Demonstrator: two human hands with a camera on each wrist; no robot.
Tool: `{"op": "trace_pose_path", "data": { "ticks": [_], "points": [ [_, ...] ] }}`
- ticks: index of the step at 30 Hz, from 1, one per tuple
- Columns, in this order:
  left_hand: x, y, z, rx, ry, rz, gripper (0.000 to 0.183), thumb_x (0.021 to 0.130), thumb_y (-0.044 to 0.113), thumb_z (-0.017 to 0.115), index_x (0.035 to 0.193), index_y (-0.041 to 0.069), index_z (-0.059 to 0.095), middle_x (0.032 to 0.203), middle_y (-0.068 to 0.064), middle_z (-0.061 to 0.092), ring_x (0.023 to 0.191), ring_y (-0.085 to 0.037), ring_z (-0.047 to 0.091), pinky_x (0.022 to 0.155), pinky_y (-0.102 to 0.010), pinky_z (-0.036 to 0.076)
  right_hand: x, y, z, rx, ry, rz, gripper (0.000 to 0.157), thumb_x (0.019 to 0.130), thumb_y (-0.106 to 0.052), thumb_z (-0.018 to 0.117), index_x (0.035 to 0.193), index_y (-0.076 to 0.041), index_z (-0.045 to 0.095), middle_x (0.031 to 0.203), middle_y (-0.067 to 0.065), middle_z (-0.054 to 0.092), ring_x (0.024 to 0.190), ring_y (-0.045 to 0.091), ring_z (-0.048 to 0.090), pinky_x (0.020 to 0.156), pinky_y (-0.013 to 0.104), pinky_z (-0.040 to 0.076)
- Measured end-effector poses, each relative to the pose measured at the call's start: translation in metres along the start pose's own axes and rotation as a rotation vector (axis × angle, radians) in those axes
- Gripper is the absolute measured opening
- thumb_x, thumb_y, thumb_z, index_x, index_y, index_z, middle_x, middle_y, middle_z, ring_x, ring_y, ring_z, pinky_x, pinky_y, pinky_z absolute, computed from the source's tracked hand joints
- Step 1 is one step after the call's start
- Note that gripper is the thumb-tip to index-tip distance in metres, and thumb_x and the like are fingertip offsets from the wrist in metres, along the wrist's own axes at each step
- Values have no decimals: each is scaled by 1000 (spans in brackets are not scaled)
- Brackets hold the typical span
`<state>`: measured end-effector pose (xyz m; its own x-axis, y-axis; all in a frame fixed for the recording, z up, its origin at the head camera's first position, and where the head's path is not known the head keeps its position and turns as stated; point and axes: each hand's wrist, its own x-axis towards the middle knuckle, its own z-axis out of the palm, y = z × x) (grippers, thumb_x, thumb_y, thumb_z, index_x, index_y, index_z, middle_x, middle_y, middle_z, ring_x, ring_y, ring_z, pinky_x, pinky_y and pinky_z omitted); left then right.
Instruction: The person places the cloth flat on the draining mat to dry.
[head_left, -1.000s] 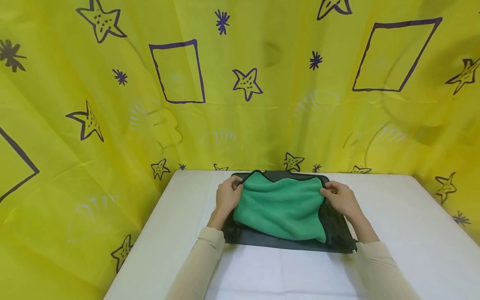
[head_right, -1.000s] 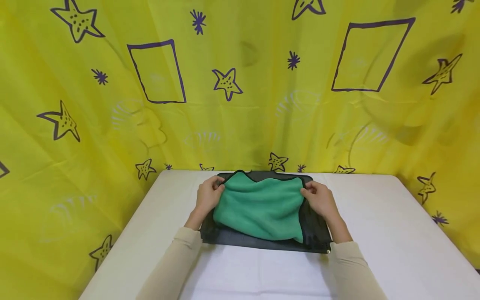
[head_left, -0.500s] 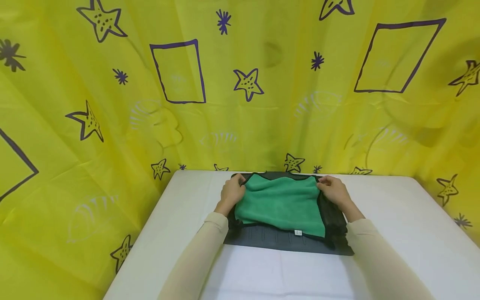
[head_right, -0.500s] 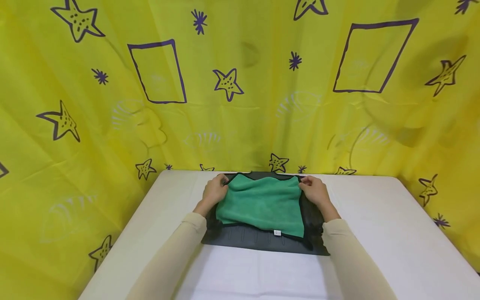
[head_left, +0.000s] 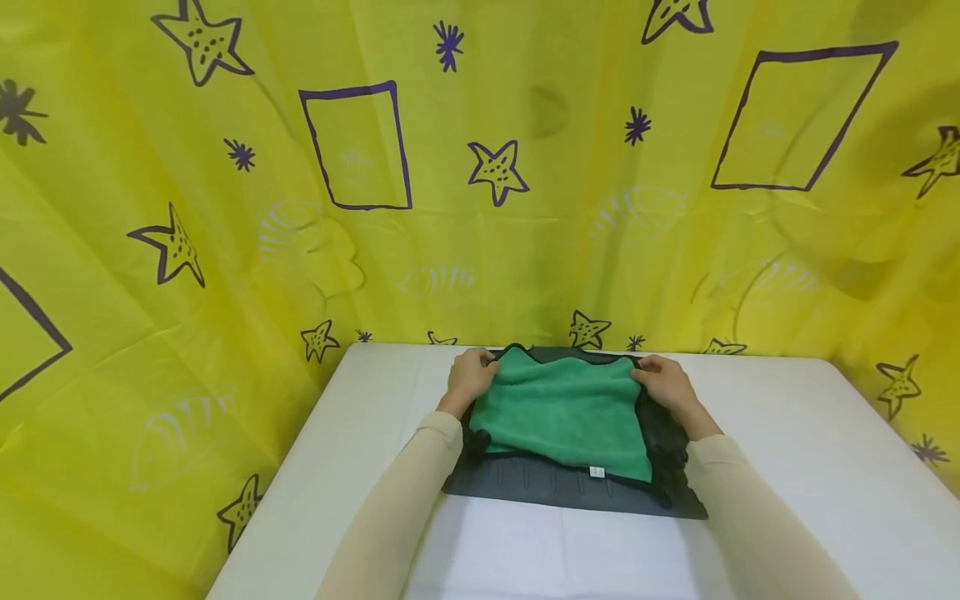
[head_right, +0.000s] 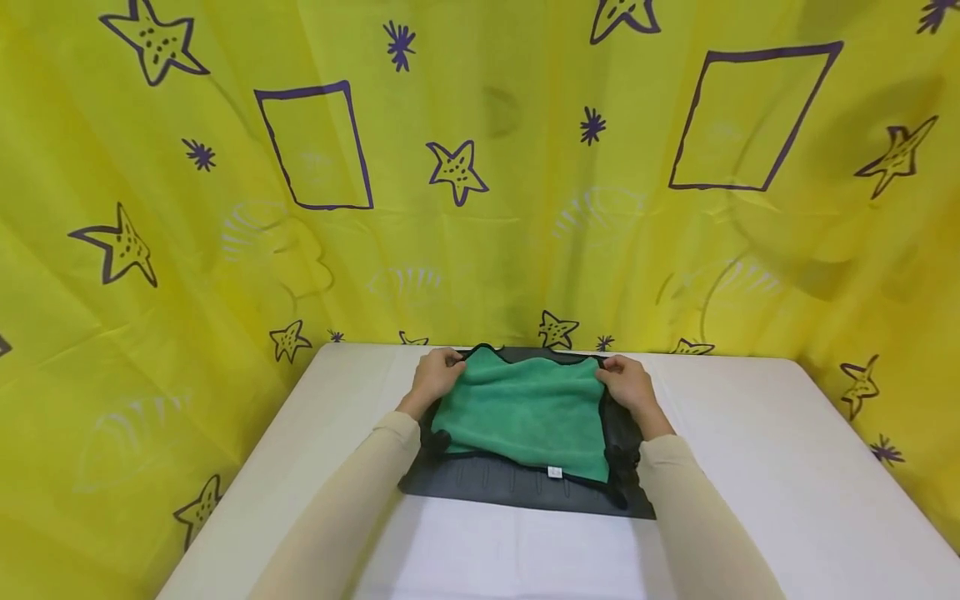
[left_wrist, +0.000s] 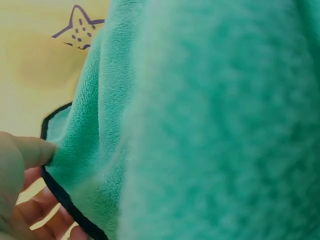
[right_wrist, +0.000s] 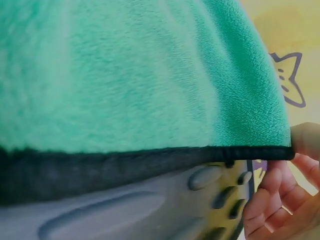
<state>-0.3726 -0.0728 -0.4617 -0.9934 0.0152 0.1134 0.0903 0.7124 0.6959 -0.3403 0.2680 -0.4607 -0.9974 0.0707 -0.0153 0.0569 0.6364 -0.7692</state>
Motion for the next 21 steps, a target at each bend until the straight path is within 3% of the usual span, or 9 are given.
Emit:
{"op": "trace_pose_path", "data": {
  "ticks": [3,8,13,17,21],
  "points": [
    [2,2,-3,-32,40,-7,22,95,28,57,109,15,69,100,-4,71,82,-21,65,67,-32,50,-1,-5,-3,10,35,-16,39,97,-24,51,123,5,53,124,27,54,106,36,52,84,42,46],
    [3,4,-9,-116,95,-28,19,96,26,57,107,14,67,95,-6,71,75,-20,64,63,-31,49,-2,-16,-10,36,110,-19,35,97,-24,53,119,2,57,111,22,57,90,30,54,68,29,45],
    [3,1,-6,-101,132,-50,14,95,23,58,103,15,66,91,-5,70,74,-20,63,64,-32,48,1,-22,-9,38,135,-13,36,97,-26,55,120,1,58,107,20,57,87,28,53,65,27,44],
    [3,-2,1,-55,103,-45,13,95,22,57,103,15,65,90,-4,68,75,-20,62,65,-32,48,3,-17,-5,27,119,7,33,96,-21,55,118,3,58,112,24,57,94,33,54,70,33,46],
    [1,-4,2,-3,64,-41,14,93,18,57,105,15,64,92,-4,68,72,-20,61,62,-32,47,5,-8,0,29,27,38,33,97,-18,52,121,5,55,125,28,52,111,40,51,87,46,46]
  ]
}}
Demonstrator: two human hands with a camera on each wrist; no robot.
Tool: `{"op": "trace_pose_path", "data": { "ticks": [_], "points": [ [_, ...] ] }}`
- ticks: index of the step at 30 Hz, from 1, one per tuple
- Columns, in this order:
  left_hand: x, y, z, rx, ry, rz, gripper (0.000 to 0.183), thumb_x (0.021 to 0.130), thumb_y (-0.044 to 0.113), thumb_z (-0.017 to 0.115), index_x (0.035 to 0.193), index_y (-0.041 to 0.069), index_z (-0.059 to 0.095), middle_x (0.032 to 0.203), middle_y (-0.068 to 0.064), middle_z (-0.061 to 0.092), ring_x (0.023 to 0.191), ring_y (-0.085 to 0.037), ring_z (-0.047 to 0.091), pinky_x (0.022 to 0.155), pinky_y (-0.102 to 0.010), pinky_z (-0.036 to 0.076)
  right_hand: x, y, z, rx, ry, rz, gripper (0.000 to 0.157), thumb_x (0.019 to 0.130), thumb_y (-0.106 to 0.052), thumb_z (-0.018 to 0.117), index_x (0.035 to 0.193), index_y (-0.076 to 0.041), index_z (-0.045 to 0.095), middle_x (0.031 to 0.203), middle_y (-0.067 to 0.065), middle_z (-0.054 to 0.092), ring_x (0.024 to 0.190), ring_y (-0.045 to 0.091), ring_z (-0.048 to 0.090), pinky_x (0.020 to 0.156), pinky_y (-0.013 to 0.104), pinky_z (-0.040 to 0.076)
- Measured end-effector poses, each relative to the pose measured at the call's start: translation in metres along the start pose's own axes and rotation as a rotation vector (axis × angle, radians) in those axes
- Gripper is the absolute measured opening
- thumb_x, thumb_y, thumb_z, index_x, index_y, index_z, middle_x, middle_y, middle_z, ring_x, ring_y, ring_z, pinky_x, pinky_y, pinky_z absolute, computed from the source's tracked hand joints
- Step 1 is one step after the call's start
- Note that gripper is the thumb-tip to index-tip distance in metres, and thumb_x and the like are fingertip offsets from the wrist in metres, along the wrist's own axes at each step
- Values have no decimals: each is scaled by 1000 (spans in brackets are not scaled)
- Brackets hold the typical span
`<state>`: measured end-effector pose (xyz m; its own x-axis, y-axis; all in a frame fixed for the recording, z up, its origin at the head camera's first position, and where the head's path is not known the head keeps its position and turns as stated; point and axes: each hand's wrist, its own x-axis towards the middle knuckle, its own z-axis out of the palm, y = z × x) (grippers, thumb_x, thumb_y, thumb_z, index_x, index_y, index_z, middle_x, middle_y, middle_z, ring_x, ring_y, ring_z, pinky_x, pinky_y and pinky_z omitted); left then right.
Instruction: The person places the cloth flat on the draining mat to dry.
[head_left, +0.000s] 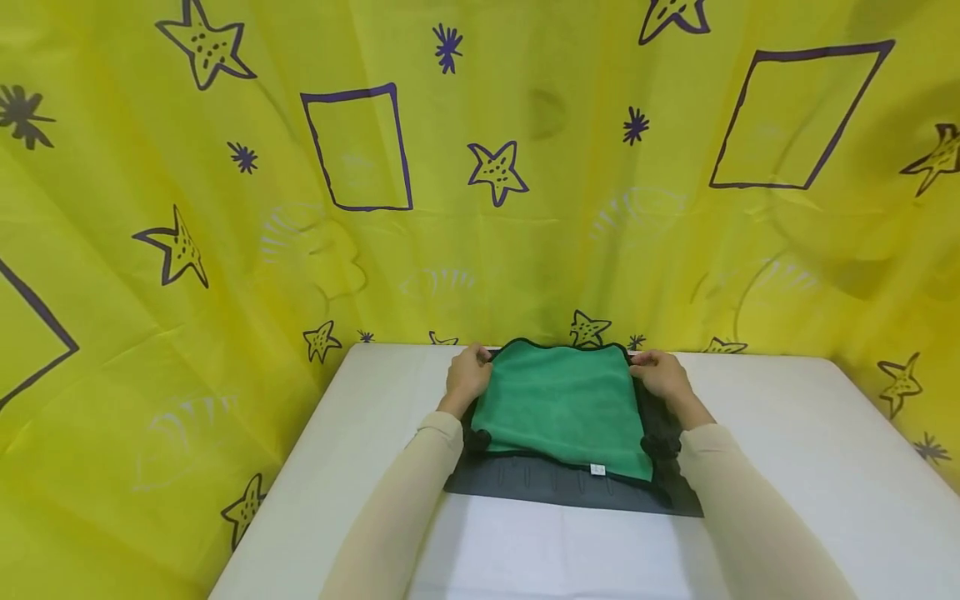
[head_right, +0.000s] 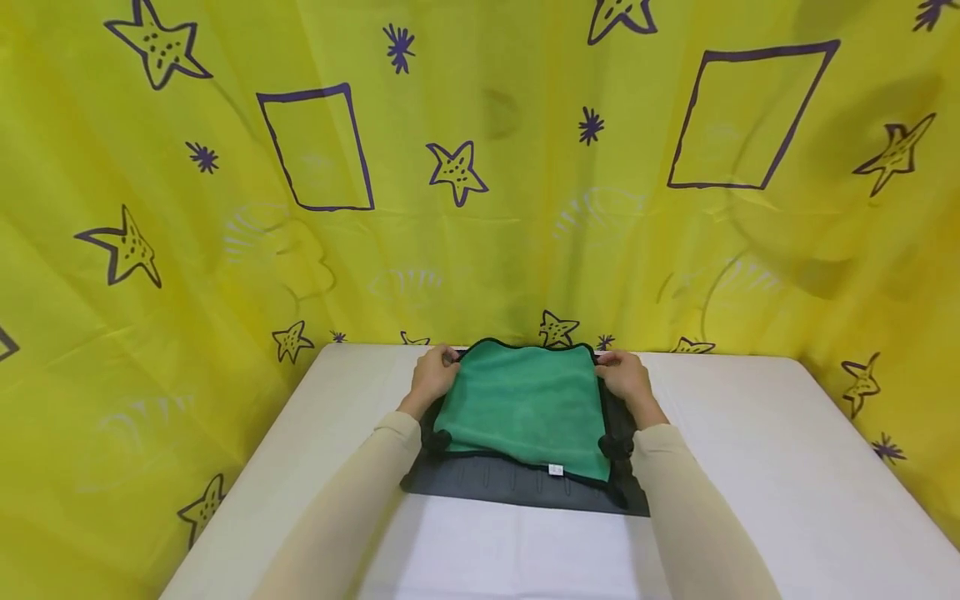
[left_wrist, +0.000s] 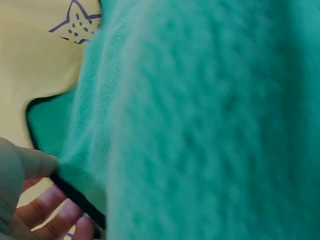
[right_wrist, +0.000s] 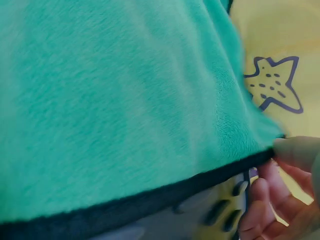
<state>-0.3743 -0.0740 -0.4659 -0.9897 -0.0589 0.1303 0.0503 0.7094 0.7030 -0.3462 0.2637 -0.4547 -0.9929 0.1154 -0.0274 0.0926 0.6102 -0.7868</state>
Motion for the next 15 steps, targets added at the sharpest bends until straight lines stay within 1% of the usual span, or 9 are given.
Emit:
{"op": "trace_pose_path", "data": {
  "ticks": [2,4,5,8,11,13,15],
  "points": [
    [-1,-2,-2,37,-22,6,16,92,18,57,108,16,63,93,-4,68,71,-20,61,60,-31,46,0,5,0,-17,-55,9,35,97,-18,51,123,6,53,129,29,50,115,41,49,93,50,44],
    [-4,-4,-5,64,-50,20,20,92,18,57,111,16,62,94,-5,68,71,-20,61,60,-31,46,-1,9,-2,-35,-101,4,38,97,-19,51,124,8,51,127,30,50,112,41,51,90,49,45],
    [-5,-5,-8,79,-65,32,21,91,18,57,112,16,62,94,-5,68,72,-19,61,60,-31,46,-3,11,-4,-42,-127,1,39,97,-19,51,125,9,51,125,30,52,108,39,53,87,47,47],
    [-11,-11,-16,88,-123,84,23,92,19,59,113,13,63,95,-7,69,75,-20,62,62,-32,47,-10,14,-10,-64,-208,-9,40,97,-22,51,121,9,52,111,24,60,92,30,58,75,37,49],
    [-19,-18,-24,86,-185,129,23,92,20,60,112,12,64,95,-8,67,78,-19,61,64,-31,47,-21,15,-16,-66,-281,-6,35,97,-24,52,113,8,55,93,14,63,78,21,56,64,31,45],
    [-25,-24,-29,67,-229,148,21,92,21,60,110,11,63,93,-8,66,76,-18,60,63,-30,47,-30,17,-20,-64,-315,-10,33,97,-26,52,109,5,55,87,9,63,73,18,54,61,30,42],
    [-31,-30,-33,43,-269,164,19,93,23,59,107,10,62,89,-7,65,73,-17,58,61,-29,46,-40,19,-23,-61,-344,-14,33,98,-27,52,108,4,54,85,6,64,71,17,53,60,30,41]
  ]
}}
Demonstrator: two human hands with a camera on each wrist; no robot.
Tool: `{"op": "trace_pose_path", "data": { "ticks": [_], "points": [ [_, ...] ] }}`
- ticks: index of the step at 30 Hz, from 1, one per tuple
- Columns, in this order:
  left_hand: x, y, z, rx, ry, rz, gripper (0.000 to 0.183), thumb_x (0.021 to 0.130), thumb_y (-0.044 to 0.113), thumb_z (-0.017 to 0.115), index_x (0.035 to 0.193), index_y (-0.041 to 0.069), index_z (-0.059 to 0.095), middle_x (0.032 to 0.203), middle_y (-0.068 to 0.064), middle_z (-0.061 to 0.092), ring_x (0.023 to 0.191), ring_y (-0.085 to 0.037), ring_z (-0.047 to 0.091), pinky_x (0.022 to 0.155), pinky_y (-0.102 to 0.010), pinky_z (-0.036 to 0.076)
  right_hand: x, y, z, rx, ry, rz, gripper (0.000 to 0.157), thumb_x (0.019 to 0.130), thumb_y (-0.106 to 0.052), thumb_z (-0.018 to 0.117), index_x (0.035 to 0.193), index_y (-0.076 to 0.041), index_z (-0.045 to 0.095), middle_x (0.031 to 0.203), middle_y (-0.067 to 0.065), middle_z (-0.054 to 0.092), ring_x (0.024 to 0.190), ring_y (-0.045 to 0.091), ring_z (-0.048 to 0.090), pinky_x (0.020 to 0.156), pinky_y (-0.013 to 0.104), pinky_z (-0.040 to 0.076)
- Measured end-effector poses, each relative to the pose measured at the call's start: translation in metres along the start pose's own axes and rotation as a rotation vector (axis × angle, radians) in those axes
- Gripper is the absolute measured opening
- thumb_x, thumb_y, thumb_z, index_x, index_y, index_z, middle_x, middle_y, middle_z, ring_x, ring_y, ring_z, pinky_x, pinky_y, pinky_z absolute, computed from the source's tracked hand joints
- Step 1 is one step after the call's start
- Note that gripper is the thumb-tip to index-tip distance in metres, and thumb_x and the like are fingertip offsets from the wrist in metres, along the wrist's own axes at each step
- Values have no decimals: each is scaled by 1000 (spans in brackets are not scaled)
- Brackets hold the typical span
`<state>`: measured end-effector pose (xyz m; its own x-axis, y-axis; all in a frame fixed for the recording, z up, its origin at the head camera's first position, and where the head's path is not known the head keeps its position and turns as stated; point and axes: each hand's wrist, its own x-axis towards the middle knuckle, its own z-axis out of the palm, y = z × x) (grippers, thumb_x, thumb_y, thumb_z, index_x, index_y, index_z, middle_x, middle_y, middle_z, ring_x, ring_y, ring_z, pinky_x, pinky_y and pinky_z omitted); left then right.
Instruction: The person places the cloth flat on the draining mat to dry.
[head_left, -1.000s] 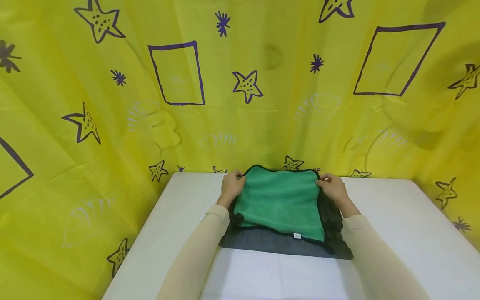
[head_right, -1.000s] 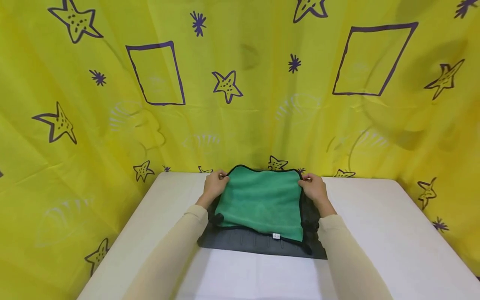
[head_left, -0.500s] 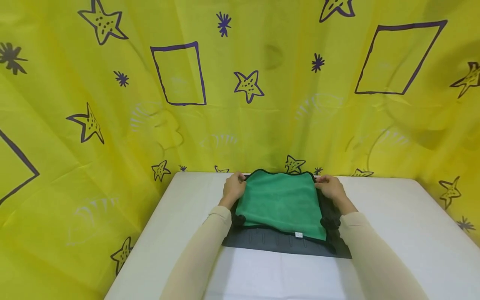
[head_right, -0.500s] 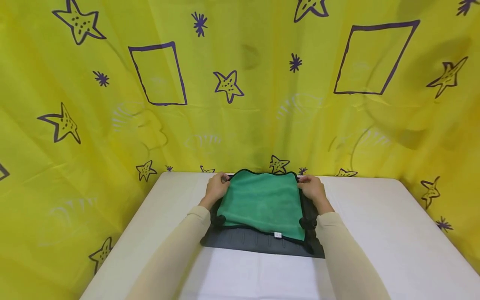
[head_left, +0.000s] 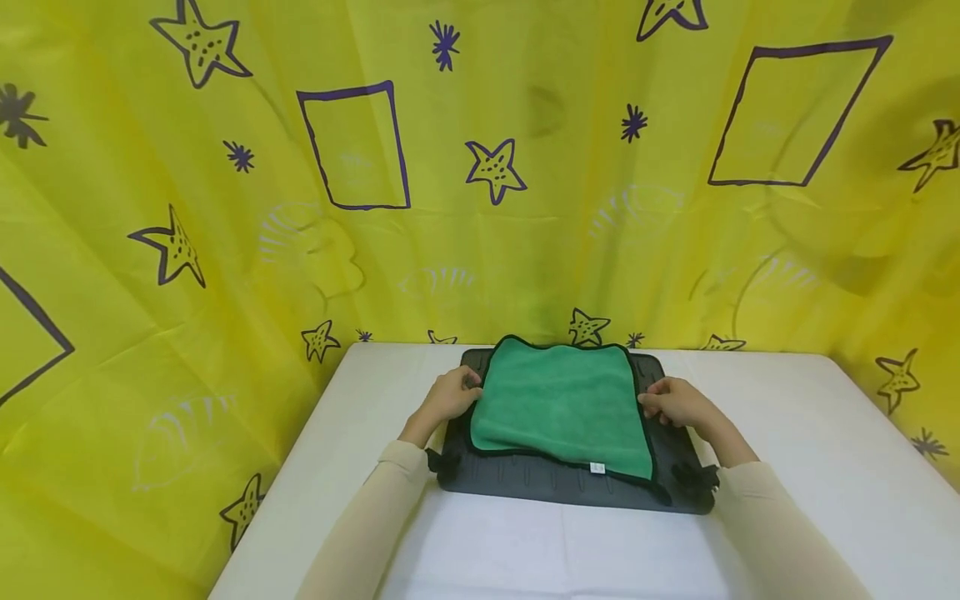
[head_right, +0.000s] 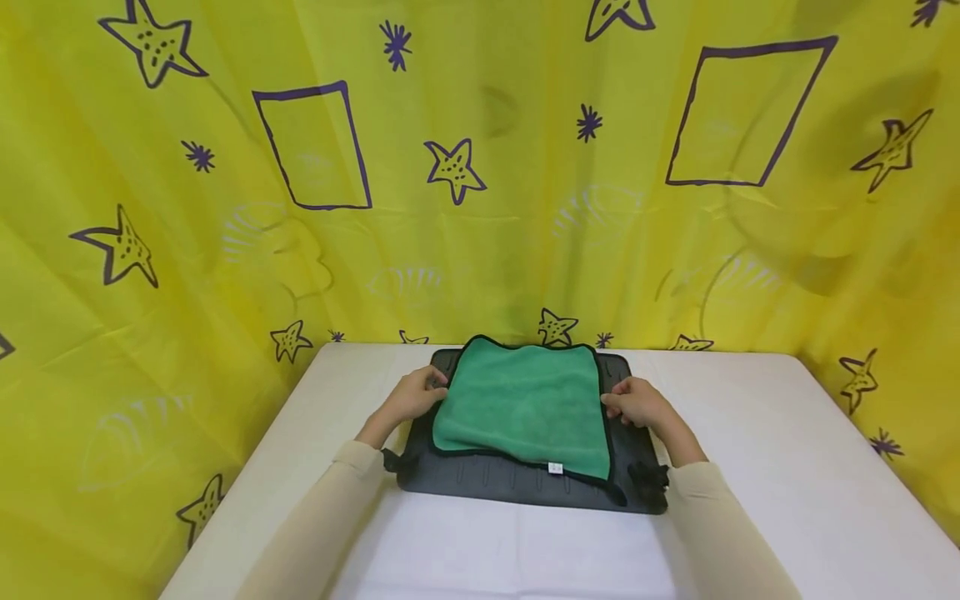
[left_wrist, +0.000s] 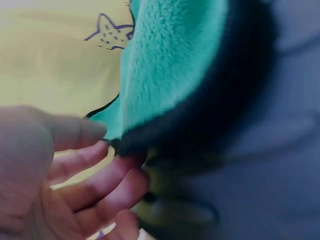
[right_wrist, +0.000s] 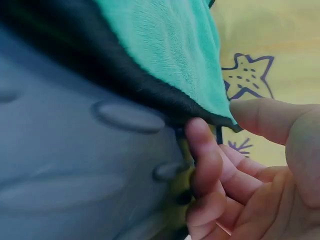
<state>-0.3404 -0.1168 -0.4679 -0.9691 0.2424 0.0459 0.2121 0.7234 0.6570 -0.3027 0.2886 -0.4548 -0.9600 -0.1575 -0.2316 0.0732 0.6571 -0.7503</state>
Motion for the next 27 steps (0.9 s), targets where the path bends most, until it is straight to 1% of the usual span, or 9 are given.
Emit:
{"op": "trace_pose_path", "data": {
  "ticks": [5,9,11,14,16,18,20,23,27],
  "points": [
    [-20,-8,-6,-91,-99,44,13,94,26,58,95,13,62,77,-5,62,63,-16,57,58,-30,47,-27,-3,7,13,-64,-12,32,98,-28,51,104,3,55,80,8,65,66,17,54,59,29,44],
    [-30,-9,-11,-127,-198,85,13,92,29,61,90,16,62,77,-1,64,64,-15,60,62,-31,49,-46,-10,17,-2,-125,5,32,97,-30,54,100,2,52,75,9,65,59,17,54,53,27,42],
    [-34,-9,-12,-139,-243,106,14,91,29,63,90,16,62,77,-1,66,65,-16,62,64,-31,50,-54,-14,21,-43,-127,31,32,96,-31,57,98,0,50,72,9,65,57,17,54,52,27,40],
    [-37,-9,-15,-153,-289,129,15,90,27,67,91,14,59,73,-4,67,66,-17,64,64,-30,49,-62,-20,25,-118,-97,64,32,93,-30,61,96,-1,49,68,8,63,56,19,54,53,29,41],
    [-38,-8,-16,-160,-313,136,16,89,24,68,93,12,58,72,-6,68,67,-18,65,63,-30,49,-65,-24,28,-153,-88,82,34,92,-32,63,95,-1,49,67,8,62,55,20,54,53,30,42],
    [-40,-6,-17,-166,-333,141,17,89,21,68,94,10,57,72,-6,69,67,-19,66,64,-31,50,-67,-25,30,-157,-98,90,37,90,-33,66,96,-1,49,66,9,62,54,19,55,52,29,43],
    [-41,-5,-17,-170,-344,148,16,89,19,68,95,9,57,72,-7,69,67,-20,66,63,-32,50,-67,-25,33,-132,-109,86,39,87,-32,69,97,0,49,67,9,62,52,18,54,50,29,43],
    [-43,-3,-16,-182,-344,153,13,89,15,67,94,8,57,74,-8,69,66,-21,66,64,-34,52,-64,-19,38,-80,-99,48,39,84,-24,73,100,1,48,67,9,60,52,17,51,49,28,42],
    [-43,-2,-16,-206,-365,152,7,90,13,65,92,8,60,76,-7,69,67,-22,67,67,-35,54,-60,-13,37,-21,-76,15,37,84,-19,72,103,2,48,69,7,54,52,15,44,49,28,40]
  ]
}}
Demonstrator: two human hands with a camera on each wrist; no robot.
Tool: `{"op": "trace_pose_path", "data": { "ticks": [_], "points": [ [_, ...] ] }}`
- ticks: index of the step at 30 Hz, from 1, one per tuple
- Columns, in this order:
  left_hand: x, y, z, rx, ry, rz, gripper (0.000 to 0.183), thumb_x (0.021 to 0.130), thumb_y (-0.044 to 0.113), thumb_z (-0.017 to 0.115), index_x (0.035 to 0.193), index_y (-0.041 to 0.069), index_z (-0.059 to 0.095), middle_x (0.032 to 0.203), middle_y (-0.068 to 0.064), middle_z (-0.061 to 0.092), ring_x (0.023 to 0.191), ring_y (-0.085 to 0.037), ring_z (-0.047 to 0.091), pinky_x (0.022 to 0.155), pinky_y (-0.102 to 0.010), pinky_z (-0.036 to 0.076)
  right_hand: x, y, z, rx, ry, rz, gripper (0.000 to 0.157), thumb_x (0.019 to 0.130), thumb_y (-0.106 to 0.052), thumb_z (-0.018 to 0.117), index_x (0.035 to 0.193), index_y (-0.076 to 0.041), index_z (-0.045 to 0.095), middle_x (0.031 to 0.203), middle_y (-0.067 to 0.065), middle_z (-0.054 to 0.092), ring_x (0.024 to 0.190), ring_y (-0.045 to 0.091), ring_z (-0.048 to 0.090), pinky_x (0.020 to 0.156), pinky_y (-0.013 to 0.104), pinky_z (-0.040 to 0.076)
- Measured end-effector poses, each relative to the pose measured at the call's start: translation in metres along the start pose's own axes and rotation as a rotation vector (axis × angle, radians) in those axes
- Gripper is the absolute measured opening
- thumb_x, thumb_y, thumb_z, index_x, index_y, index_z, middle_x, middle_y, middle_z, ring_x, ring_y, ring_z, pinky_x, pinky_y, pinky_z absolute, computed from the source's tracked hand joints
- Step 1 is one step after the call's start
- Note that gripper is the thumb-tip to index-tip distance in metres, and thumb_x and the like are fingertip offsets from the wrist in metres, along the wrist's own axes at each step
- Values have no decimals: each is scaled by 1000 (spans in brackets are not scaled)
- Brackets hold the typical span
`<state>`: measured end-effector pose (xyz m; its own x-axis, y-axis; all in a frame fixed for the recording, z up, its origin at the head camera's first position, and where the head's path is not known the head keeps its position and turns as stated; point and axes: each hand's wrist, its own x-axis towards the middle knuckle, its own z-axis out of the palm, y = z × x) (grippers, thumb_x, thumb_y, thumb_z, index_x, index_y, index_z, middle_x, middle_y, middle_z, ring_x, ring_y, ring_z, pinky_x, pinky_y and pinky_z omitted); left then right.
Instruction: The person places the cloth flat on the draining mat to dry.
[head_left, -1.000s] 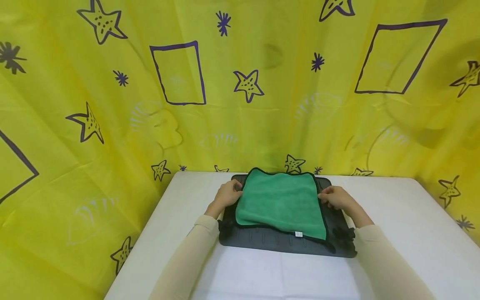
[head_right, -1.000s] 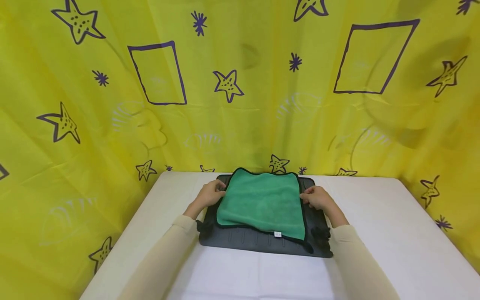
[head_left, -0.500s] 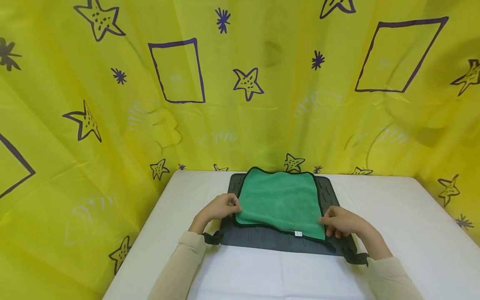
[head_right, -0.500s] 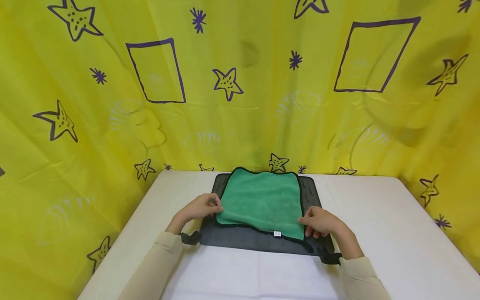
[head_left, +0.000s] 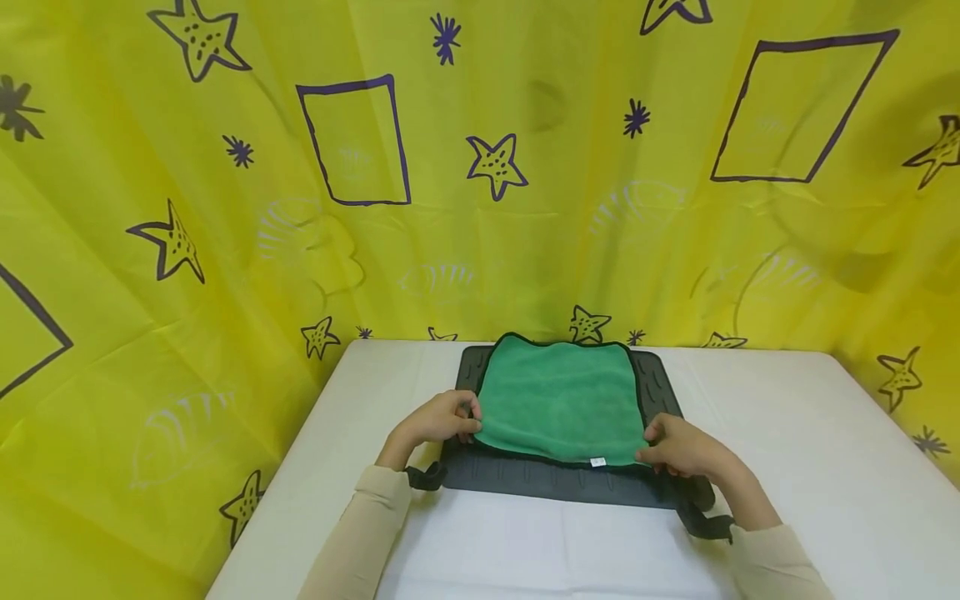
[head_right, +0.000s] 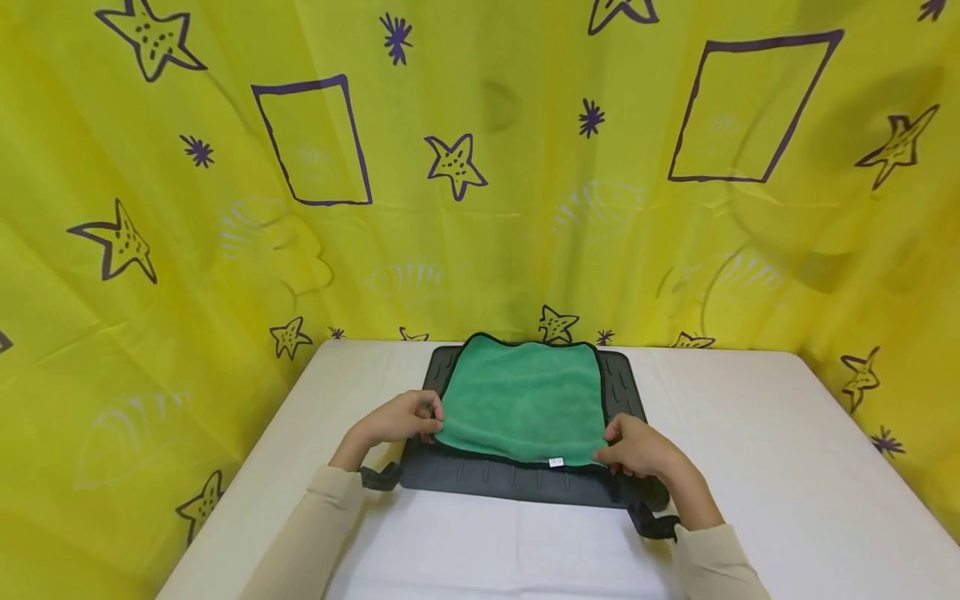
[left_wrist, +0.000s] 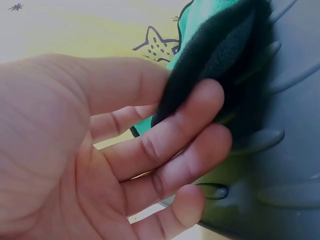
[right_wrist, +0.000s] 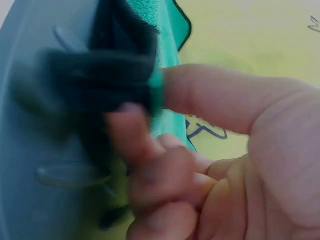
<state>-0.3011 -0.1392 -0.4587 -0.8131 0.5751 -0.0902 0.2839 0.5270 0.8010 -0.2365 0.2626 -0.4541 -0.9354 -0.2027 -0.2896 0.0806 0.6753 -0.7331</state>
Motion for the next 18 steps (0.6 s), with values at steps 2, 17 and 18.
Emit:
{"op": "trace_pose_path", "data": {
  "ticks": [2,17,18],
  "points": [
    [1,0,0,-16,-19,1,4,92,13,63,92,9,63,78,-5,69,68,-22,67,68,-36,55,-1,0,-5,22,6,-3,38,85,-20,71,105,2,48,70,5,50,53,15,41,49,28,38],
    [-4,13,-3,-47,-101,-40,13,92,13,61,91,15,74,85,-1,71,72,-23,69,67,-40,55,-14,-5,-32,51,-8,-71,28,87,-21,67,97,-1,49,61,-4,36,53,10,36,49,26,35],
    [-4,13,-2,-45,-114,-44,13,92,12,61,91,14,74,85,-1,71,71,-23,68,67,-39,55,-14,-4,-30,43,-20,-70,28,86,-20,67,96,-2,49,62,-3,38,54,10,37,50,25,35]
  ]
}}
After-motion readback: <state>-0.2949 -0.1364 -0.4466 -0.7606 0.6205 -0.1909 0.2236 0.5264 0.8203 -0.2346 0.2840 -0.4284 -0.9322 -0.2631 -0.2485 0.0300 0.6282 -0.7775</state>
